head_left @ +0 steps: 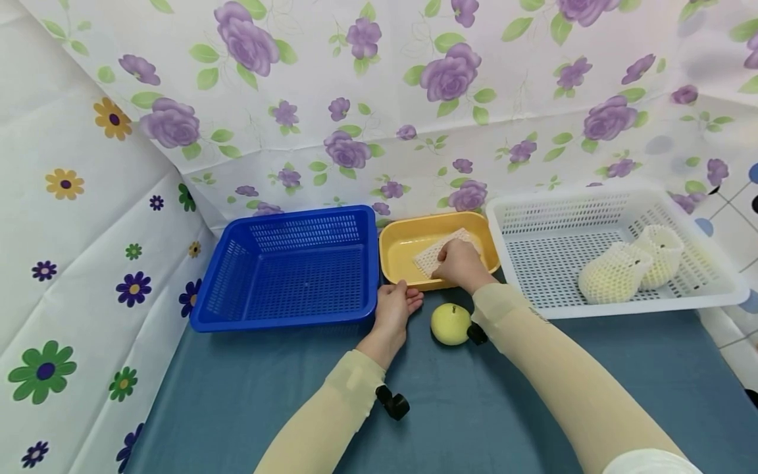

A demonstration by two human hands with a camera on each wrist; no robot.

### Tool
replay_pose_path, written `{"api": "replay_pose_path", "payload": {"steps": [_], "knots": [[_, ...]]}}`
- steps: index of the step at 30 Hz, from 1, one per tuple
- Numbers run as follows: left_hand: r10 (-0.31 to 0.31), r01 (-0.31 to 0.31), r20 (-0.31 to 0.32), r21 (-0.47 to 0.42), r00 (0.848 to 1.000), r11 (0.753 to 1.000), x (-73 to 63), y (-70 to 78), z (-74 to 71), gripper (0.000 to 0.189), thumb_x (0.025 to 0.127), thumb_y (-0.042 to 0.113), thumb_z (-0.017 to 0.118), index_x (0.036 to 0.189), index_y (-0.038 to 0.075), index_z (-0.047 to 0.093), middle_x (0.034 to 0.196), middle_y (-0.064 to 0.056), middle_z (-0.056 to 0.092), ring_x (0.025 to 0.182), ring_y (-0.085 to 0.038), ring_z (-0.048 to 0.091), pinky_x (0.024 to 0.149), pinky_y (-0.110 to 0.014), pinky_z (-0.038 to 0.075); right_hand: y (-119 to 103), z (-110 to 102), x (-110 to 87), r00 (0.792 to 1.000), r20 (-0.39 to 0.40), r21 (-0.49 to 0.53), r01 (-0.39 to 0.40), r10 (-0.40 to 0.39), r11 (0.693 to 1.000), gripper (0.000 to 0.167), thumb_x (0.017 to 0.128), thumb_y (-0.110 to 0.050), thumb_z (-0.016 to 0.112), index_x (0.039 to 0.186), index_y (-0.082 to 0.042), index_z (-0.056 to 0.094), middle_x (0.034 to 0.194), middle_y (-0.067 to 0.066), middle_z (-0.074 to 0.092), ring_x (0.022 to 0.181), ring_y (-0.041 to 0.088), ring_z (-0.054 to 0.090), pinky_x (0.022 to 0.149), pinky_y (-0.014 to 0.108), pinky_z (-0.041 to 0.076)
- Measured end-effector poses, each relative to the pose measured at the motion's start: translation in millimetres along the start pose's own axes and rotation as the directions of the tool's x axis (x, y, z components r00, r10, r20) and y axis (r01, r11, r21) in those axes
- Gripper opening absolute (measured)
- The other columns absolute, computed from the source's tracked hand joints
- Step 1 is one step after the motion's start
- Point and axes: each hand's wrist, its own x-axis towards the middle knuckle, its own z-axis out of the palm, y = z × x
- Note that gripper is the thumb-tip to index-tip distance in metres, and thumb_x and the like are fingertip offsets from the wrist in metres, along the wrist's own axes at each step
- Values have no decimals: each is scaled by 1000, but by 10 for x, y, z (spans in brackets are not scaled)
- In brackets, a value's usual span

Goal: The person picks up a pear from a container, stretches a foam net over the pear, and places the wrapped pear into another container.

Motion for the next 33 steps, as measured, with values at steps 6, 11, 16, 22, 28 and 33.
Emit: {"api": "replay_pose_path", "payload": {"steps": [6, 11, 16, 22, 28, 33], "knots": [[-13, 13, 1, 0, 1000, 1000, 12, -26, 8, 22, 99, 20, 46, 111, 3, 44, 98, -17, 63, 96, -31, 66, 85, -36, 55, 0, -3, -11, 1000, 4, -21, -8, 8, 1000, 32, 66, -33, 84, 80, -10, 67, 82, 5, 65, 78, 23, 57, 71, 34, 48], [-16, 16, 5, -3, 1000, 1000, 5, -29, 22, 22, 99, 21, 46, 112, 3, 44, 97, -17, 63, 95, -29, 67, 85, -36, 55, 3, -1, -6, 1000, -10, -49, 9, -9, 999, 30, 66, -31, 84, 70, -9, 63, 69, 4, 59, 68, 22, 54, 61, 31, 43], [-12, 12, 6, 0, 1000, 1000, 3, -18, 25, 21, 99, 21, 46, 111, 4, 45, 96, -16, 63, 92, -27, 67, 86, -38, 54, 18, 7, 26, 1000, -9, -80, 13, -14, 997, 18, 71, -23, 78, 65, -12, 65, 67, 2, 62, 68, 21, 56, 64, 32, 46], [8, -8, 12, -8, 1000, 1000, 31, -15, 24, 19, 99, 20, 45, 109, 3, 45, 93, -15, 62, 88, -25, 67, 86, -37, 54, 29, -31, 23, 999, -22, -71, 41, -43, 997, 8, 74, -17, 73, 67, -13, 69, 73, 3, 67, 77, 23, 60, 73, 36, 49], [2, -2, 8, -10, 1000, 1000, 36, -12, 17, 20, 99, 21, 45, 109, 4, 45, 92, -14, 62, 91, -27, 67, 86, -37, 54, 24, -103, -30, 993, -78, -62, 84, -89, 995, 8, 75, -12, 69, 67, -14, 71, 73, 1, 68, 76, 21, 60, 72, 34, 49], [-2, 2, 10, -15, 1000, 1000, 26, -16, -11, 21, 99, 22, 45, 111, 4, 44, 95, -14, 62, 96, -30, 66, 86, -37, 54, -29, -204, -95, 989, -120, -10, 84, -85, 996, 7, 77, -13, 67, 74, -15, 73, 84, 2, 69, 82, 20, 60, 73, 34, 50]]}}
